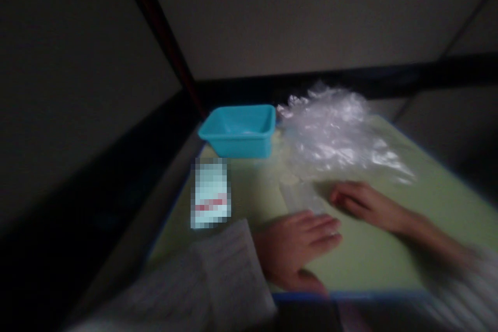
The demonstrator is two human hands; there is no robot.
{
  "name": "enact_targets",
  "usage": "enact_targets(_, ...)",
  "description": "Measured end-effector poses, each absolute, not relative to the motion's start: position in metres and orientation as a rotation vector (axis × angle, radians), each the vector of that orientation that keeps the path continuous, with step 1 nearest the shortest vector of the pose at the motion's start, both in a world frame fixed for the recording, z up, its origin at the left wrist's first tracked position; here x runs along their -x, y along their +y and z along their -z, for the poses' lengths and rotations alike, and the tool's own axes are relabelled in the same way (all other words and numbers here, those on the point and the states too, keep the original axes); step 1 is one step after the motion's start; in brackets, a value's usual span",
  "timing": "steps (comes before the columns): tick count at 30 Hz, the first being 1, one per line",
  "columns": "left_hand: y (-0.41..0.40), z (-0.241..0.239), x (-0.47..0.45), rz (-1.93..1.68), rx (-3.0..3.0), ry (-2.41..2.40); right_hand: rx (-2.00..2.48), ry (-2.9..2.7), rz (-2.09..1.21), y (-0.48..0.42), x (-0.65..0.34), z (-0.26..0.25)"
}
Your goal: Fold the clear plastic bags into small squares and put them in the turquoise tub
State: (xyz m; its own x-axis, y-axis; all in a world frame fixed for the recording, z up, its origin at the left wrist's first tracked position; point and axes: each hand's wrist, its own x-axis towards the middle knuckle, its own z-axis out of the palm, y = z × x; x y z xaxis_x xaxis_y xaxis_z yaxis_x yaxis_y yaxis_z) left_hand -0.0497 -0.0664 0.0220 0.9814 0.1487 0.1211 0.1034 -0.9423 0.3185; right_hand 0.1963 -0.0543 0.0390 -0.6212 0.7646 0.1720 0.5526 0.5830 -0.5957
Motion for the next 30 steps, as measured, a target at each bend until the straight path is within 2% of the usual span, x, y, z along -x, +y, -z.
enact_targets(6,-0.075,-0.017,0.046,-0.297,-2.806,0.121,0.808,-2.411,-0.585,-0.062,-0.189,-0.035)
enact_targets(11,-0.070,-0.019,0.039,-0.325,-2.768,0.009,0.520,-2.616,-0.774,-0.074,-0.169,-0.035)
enact_targets(18,-0.064,-0.028,0.037,-0.315,-2.773,-0.042,0.500,-2.824,-0.834,-0.061,-0.161,-0.017)
enact_targets(30,-0.071,-0.002,0.042,-0.361,-2.830,0.069,0.565,-2.890,-0.625,-0.035,-0.163,-0.011)
